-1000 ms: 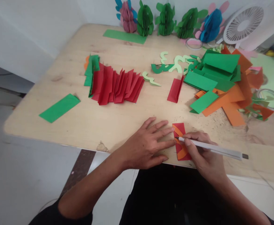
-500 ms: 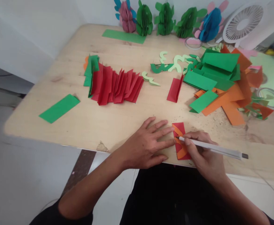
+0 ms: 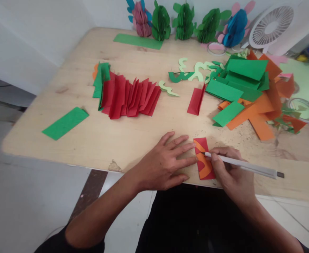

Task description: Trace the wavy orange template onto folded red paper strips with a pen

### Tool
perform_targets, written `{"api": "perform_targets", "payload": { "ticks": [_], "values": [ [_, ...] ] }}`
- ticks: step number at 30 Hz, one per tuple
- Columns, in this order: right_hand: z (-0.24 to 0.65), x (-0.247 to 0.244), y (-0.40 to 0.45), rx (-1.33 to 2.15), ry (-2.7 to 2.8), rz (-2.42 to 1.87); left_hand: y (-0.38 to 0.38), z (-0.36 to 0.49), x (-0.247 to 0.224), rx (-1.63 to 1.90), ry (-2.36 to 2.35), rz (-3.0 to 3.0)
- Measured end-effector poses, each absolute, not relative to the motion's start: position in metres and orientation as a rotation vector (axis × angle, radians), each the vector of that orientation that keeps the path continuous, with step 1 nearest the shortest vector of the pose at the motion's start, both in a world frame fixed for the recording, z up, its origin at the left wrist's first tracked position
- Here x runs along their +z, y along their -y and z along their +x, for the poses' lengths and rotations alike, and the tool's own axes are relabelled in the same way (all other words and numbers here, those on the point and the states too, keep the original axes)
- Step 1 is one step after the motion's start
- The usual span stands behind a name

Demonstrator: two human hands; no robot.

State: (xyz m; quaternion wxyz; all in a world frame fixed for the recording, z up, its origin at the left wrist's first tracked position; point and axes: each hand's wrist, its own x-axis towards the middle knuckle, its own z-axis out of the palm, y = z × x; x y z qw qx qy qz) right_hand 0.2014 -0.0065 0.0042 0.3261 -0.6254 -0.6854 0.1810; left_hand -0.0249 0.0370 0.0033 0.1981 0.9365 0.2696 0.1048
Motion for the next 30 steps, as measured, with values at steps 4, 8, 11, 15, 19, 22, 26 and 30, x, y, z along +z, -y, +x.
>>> {"api": "perform_targets", "payload": {
  "ticks": [4,8,11,15,19,22,26,30],
  "values": [
    [0.202,0.003,0.007,0.491,1.790,-1.658,-0.037,-0.025,0.003,0.295,-0.748,2.620],
    [0.202,0.002,0.007,0.477,1.809,-1.647,-0.037,-0.025,0.002,0.303,-0.750,2.626],
    [0.201,0.002,0.005,0.465,1.836,-1.612,-0.037,-0.025,0.002,0.298,-0.757,2.628],
    [0.200,0.005,0.003,0.475,1.859,-1.572,-0.036,-0.025,0.003,0.300,-0.757,2.636],
    [0.201,0.010,0.004,0.544,1.838,-1.500,-0.036,-0.025,0.001,0.312,-0.754,2.643],
    [0.203,0.013,0.008,0.559,1.859,-1.451,-0.037,-0.026,-0.001,0.316,-0.740,2.650],
    [0.207,0.013,0.015,0.429,2.004,-1.330,-0.037,-0.026,-0.002,0.325,-0.734,2.655],
    [0.214,0.012,0.023,0.244,2.151,-1.290,-0.035,-0.025,-0.001,0.327,-0.753,2.655]
  ]
}}
